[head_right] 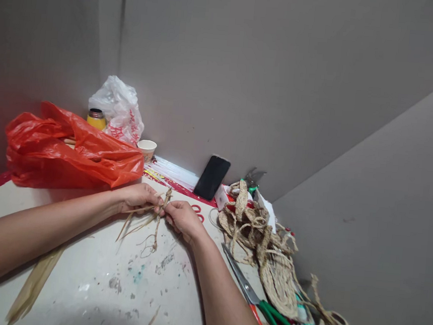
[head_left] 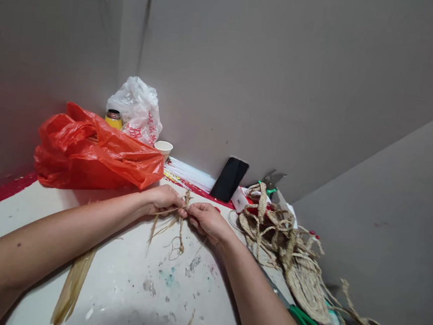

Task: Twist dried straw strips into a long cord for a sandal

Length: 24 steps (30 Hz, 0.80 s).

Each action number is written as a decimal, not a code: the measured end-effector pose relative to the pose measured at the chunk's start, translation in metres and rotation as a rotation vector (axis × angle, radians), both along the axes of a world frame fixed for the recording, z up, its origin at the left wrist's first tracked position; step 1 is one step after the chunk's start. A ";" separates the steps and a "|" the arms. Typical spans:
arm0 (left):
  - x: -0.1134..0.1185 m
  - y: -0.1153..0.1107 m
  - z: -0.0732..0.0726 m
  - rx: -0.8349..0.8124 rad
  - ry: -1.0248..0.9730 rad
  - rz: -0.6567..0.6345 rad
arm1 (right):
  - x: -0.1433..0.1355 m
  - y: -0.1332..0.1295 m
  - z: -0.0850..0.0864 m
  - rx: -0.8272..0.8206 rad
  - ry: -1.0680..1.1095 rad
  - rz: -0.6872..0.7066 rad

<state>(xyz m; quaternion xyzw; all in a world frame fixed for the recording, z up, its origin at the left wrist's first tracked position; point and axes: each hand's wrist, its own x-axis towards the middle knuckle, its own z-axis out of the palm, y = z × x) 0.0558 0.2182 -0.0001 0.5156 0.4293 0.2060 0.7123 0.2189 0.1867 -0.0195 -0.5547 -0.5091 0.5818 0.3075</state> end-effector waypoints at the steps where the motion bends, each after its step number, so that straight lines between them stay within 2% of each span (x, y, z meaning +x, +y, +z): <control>1: 0.000 0.000 -0.002 -0.016 -0.013 0.005 | 0.000 0.000 0.001 -0.011 0.013 0.006; 13: -0.001 -0.003 -0.004 0.048 -0.052 0.007 | 0.003 0.000 0.003 -0.110 0.174 0.054; 24: -0.003 0.003 -0.014 0.020 -0.081 -0.020 | 0.004 -0.001 0.005 -0.103 0.187 0.044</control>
